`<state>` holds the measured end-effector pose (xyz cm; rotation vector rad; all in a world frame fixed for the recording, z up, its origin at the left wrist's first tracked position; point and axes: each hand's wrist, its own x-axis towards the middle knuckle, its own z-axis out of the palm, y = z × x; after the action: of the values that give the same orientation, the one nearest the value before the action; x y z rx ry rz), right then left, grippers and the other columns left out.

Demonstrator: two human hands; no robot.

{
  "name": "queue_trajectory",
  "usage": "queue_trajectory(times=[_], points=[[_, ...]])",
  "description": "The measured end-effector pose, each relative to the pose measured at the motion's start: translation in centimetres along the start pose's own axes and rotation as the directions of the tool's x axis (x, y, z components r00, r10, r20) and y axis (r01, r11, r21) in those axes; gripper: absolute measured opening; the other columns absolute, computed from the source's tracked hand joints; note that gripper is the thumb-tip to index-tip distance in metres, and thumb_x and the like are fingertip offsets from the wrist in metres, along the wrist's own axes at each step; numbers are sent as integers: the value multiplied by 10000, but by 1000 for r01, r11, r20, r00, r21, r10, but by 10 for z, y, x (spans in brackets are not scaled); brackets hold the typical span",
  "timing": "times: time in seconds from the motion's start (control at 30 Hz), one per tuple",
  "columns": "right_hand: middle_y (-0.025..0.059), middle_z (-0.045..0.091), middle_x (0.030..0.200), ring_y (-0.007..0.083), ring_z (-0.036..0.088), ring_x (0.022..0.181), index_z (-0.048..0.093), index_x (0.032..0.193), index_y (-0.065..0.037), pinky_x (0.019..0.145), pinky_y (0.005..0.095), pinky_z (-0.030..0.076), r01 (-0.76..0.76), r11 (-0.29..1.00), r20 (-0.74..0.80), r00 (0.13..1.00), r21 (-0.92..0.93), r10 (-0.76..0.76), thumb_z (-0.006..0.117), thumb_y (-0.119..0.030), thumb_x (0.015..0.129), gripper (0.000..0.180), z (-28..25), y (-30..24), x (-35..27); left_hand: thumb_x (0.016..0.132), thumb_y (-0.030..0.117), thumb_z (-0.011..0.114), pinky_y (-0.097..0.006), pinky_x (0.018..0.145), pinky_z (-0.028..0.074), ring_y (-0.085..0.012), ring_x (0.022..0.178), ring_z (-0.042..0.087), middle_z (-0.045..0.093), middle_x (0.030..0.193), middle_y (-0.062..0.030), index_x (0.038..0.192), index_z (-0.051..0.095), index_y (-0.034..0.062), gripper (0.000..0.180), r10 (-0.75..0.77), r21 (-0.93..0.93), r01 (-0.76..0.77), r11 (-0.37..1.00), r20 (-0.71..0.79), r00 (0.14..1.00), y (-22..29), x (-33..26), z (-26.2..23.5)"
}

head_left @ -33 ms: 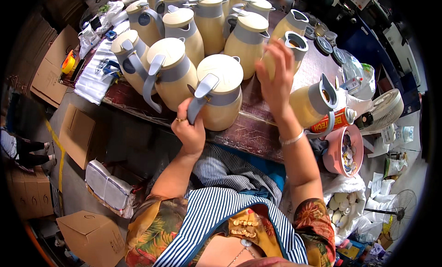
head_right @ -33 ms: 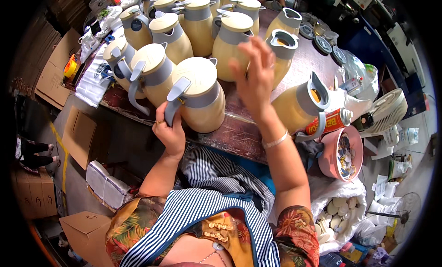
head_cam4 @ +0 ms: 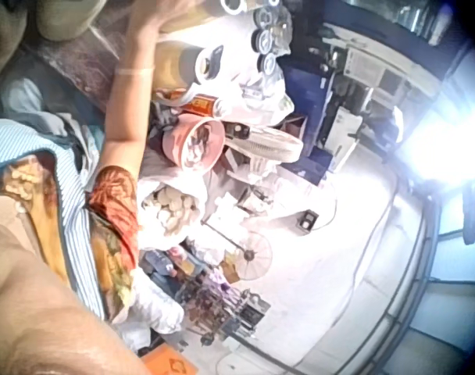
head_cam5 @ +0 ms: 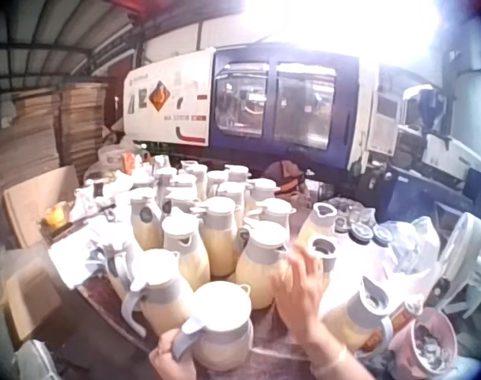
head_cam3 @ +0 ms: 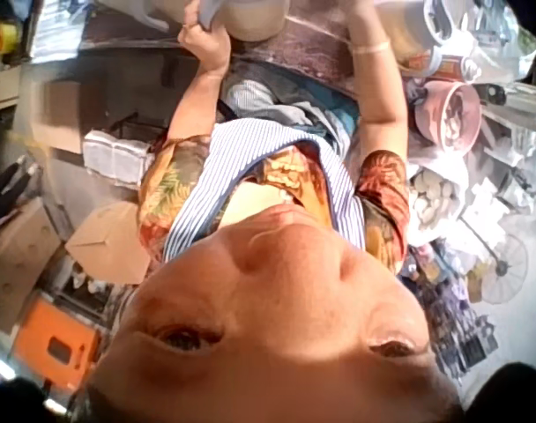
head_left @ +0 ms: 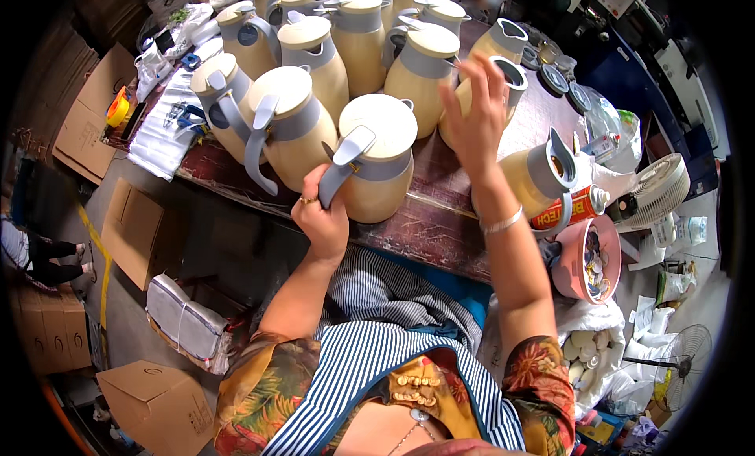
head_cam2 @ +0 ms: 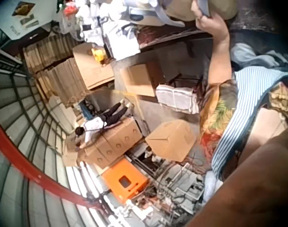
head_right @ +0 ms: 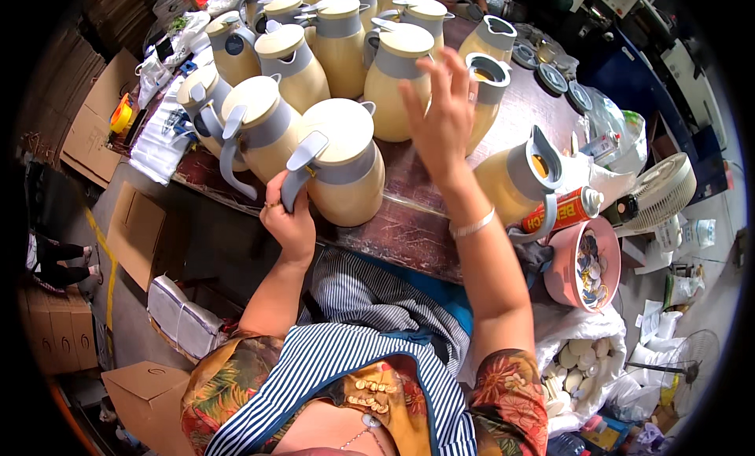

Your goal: The person wipes the surfaces of several thermal jugs with a cloth and assembles the lid assemblies by hand-inserting plastic components.

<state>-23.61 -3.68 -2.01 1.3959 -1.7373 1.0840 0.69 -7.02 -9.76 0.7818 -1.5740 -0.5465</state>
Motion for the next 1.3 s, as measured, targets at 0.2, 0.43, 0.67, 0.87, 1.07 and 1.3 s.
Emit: queue_trajectory(times=[0.2, 0.43, 0.67, 0.87, 1.07, 1.3], points=[[214, 491, 1353, 410, 543, 1188, 538, 1331, -245, 890, 456, 507, -215, 938, 387, 868, -273, 312, 762, -495, 750, 671, 55, 26, 59, 831, -32, 651, -367, 688, 523, -344, 746, 675, 682, 851, -136, 1036, 600, 40, 223, 85, 59, -80, 995, -78, 993, -31, 38, 27], [155, 593, 1129, 332, 664, 911, 557, 1289, -271, 738, 408, 544, -191, 963, 351, 903, -190, 248, 797, -383, 712, 635, -19, -6, 20, 843, 4, 644, -404, 787, 488, -352, 879, 638, 661, 927, -152, 1021, 589, 39, 189, 127, 117, -120, 986, -52, 991, -71, 72, 21], [178, 427, 1444, 284, 532, 1245, 492, 1407, -181, 986, 356, 489, -298, 938, 548, 821, 176, 158, 717, -73, 827, 632, -63, 27, 3, 872, 248, 700, -468, 981, 392, -365, 1172, 484, 503, 1259, -223, 1279, 465, -12, 538, 415, 306, -358, 882, -144, 898, -22, 44, 21], [123, 610, 1178, 321, 665, 980, 636, 1144, -104, 784, 429, 545, -191, 752, 420, 731, -631, 538, 685, -383, 854, 406, -27, 62, 31, 871, 133, 648, -420, 957, 467, -321, 1074, 605, 614, 1236, -119, 1173, 603, 72, 312, 390, -275, -280, 920, 717, 578, 25, -11, 97], [97, 645, 1058, 305, 673, 918, 703, 902, -61, 767, 406, 531, -97, 868, 531, 756, -487, 382, 684, -316, 842, 263, -59, 35, 25, 891, 129, 631, -405, 1011, 457, -332, 1182, 553, 463, 1422, -152, 1335, 511, 53, 465, 84, 59, -212, 975, 790, 607, -52, 25, 170], [103, 587, 1237, 265, 631, 1027, 677, 1076, -39, 849, 335, 513, -244, 902, 688, 722, 358, -78, 600, 88, 825, 292, -147, 18, -17, 964, 185, 605, -338, 922, 476, -236, 1114, 587, 580, 1230, -156, 1265, 540, -5, 362, 158, -528, 148, 836, 489, 858, -12, 22, 109]])
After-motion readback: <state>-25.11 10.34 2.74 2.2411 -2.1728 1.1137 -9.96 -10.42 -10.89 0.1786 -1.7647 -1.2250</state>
